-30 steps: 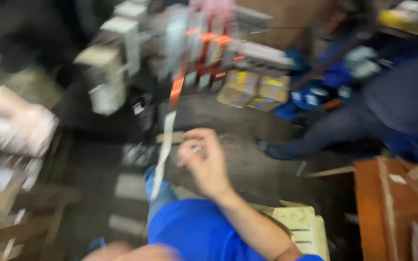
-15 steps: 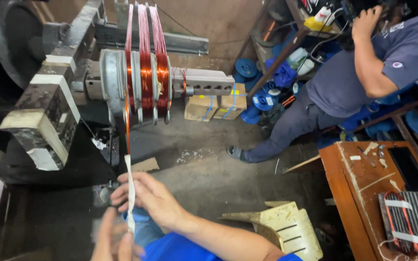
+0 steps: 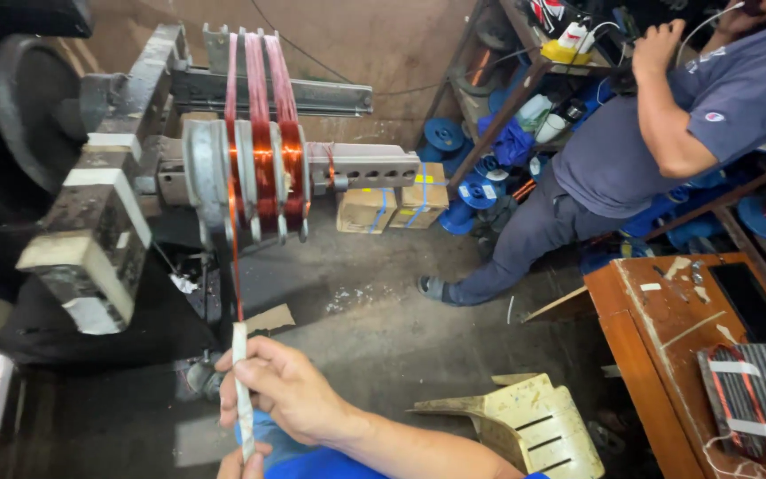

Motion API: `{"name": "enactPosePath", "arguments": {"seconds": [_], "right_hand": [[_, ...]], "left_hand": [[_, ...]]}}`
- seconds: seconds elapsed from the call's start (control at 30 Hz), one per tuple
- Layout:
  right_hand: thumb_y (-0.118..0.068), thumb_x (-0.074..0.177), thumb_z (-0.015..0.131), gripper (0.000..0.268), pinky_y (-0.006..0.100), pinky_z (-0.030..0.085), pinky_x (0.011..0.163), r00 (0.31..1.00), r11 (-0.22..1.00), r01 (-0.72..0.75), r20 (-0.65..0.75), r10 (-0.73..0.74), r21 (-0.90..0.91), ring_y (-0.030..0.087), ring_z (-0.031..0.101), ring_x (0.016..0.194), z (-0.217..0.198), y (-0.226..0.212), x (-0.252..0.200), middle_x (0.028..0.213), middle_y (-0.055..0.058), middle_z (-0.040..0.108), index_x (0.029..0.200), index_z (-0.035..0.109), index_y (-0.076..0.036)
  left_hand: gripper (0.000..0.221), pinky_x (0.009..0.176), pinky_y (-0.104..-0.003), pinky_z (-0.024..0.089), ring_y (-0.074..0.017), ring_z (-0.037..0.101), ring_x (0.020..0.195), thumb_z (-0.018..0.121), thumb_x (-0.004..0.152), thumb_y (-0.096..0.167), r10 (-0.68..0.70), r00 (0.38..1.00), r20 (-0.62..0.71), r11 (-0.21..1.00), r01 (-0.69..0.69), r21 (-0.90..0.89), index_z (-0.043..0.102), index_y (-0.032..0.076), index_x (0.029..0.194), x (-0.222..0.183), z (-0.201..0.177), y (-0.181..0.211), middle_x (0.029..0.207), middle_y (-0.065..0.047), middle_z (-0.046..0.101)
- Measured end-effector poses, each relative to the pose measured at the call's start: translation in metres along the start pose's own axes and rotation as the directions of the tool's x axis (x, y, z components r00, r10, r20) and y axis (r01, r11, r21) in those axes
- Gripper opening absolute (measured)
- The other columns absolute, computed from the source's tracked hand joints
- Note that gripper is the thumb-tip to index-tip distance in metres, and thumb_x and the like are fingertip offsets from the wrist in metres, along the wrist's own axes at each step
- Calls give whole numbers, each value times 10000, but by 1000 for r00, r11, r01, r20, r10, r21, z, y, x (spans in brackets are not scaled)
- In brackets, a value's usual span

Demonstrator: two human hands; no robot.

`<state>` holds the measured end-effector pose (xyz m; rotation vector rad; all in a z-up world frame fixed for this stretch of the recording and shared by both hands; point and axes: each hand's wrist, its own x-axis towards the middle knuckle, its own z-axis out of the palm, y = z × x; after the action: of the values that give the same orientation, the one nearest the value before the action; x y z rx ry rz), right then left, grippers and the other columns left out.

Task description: Guiding copper wire onto a rotating spool on a winding machine

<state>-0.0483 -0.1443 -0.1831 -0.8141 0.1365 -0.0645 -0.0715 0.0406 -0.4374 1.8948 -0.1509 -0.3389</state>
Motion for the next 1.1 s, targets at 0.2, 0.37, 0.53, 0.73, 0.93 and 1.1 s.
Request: {"name": "enactPosePath", "arguments": {"seconds": [0.2,0.37,0.53,0.73,0.93,1.1], "right_hand": [[-152,1044,708,365,356,584,643,997,988,-34,-60,43,148,230,637,706,13,-8,5,904,175,660,1347,616,29],[-334,1146,531,305,247,241,432,997,985,-16,-77,30,172,98,333,525,12,-16,8,705,1,382,1156,588,-34],[-403,1138,536,350,220,168,384,993,988,-32,-108,48,149,67,247,480,10,-18,10,649,-29,289,933,492,-123],[-396,1144,523,422,219,117,344,991,992,-24,-125,40,124,64,192,450,3,-17,19,618,-31,251,833,420,-132],[-390,1156,497,445,218,153,324,988,996,-16,-155,29,85,67,191,441,6,-28,21,604,-29,244,807,409,-128],[-290,1152,514,441,243,181,343,989,999,-39,-143,42,25,96,235,455,3,-37,24,601,4,292,769,408,-98]], "left_hand": [[397,644,-358,559,-269,738,582,493,934,579,-73,981,-177,930,131,343,851,406,928,-37,-28,173,627,-61,785],[321,600,-410,492,-257,585,542,551,986,541,-93,992,85,959,67,274,740,318,854,-40,-28,204,570,-68,642],[353,547,-348,503,-154,553,477,533,1069,388,80,973,216,997,-82,2,707,212,816,-33,-27,209,543,-6,610],[329,537,-307,337,-102,419,563,529,1109,360,-6,939,344,940,123,-317,687,127,938,-23,-15,219,630,-5,501],[376,676,-332,395,-126,447,696,459,1163,342,-60,929,365,978,128,-163,518,156,841,-18,-30,275,742,0,513],[500,660,-407,354,-137,402,704,438,1208,401,57,939,340,997,-73,33,400,149,778,-5,-14,253,725,48,446]]}}
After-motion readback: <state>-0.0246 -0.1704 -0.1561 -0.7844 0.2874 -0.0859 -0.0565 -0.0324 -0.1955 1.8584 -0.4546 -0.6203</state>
